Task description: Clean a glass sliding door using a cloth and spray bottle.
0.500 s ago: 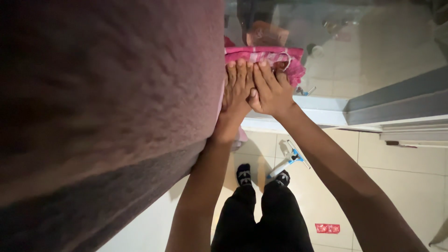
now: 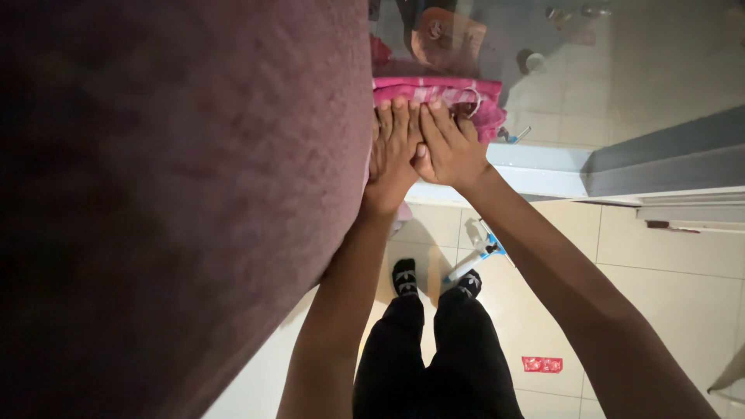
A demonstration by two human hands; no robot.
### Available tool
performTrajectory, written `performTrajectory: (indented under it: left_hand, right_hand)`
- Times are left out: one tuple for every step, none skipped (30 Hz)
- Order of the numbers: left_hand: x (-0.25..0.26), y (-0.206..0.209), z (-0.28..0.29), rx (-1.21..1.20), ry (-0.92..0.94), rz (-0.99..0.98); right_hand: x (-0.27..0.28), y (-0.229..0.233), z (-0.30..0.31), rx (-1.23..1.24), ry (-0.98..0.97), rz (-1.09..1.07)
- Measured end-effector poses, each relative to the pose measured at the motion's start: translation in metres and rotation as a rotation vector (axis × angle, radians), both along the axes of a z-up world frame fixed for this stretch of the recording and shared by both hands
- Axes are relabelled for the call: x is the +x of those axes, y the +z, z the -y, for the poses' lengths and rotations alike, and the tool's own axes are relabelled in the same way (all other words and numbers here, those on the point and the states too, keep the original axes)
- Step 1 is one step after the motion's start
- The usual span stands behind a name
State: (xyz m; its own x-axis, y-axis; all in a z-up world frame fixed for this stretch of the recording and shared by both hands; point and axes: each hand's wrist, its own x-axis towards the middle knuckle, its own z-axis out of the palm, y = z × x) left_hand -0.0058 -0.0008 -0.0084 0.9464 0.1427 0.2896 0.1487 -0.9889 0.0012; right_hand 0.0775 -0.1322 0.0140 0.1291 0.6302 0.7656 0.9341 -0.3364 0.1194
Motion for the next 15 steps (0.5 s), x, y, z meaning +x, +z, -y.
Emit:
performTrajectory:
  left_hand:
    - [0.003,-0.004,0.000,-0.002,0.000,-0.003]
    - [0.006,-0.008,0.001,-0.024,0.001,-0.032]
    - [0.009,-0.012,0.002,-0.047,0.003,-0.064]
    - [0.010,-0.024,0.002,-0.048,0.005,-0.069]
    - [0.009,-0.035,0.001,-0.010,-0.002,0.060]
    - [0.008,-0.047,0.001,0.029,-0.008,0.188]
    - [0.008,-0.051,0.001,0.028,-0.007,0.186]
    - [0.008,-0.054,0.002,0.050,0.001,0.195]
    - [0.009,-0.058,0.002,0.072,0.008,0.205]
    - [0.008,-0.055,0.002,0.071,0.009,0.204]
    - [0.008,-0.053,0.002,-0.005,-0.004,0.121]
    - [0.008,-0.050,0.002,-0.082,-0.018,0.037]
    - [0.008,-0.059,0.001,-0.081,-0.017,0.037]
    - [0.008,-0.067,0.000,-0.032,-0.023,0.111]
    - [0.007,-0.076,0.000,0.018,-0.030,0.182]
  right_hand:
    - [0.001,-0.004,0.000,-0.002,0.000,-0.003]
    - [0.003,-0.008,0.001,0.005,0.003,-0.011]
    - [0.005,-0.013,0.001,0.012,0.008,-0.022]
    - [0.006,-0.016,0.001,0.011,0.010,-0.026]
    - [0.005,-0.018,0.001,0.016,0.007,-0.022]
    - [0.003,-0.021,0.001,0.021,0.004,-0.018]
    - [0.003,-0.023,0.001,0.020,0.005,-0.020]
    - [0.003,-0.024,0.001,0.016,0.006,-0.033]
    - [0.003,-0.026,0.001,0.012,0.005,-0.044]
    - [0.002,-0.026,0.002,0.011,0.006,-0.045]
    - [0.003,-0.027,0.001,0.004,0.005,-0.040]
    - [0.003,-0.028,0.001,-0.004,0.005,-0.035]
    - [0.003,-0.034,0.002,-0.003,0.006,-0.036]
    - [0.004,-0.039,0.003,-0.002,0.006,-0.072]
    - [0.003,-0.045,0.004,-0.002,0.006,-0.111]
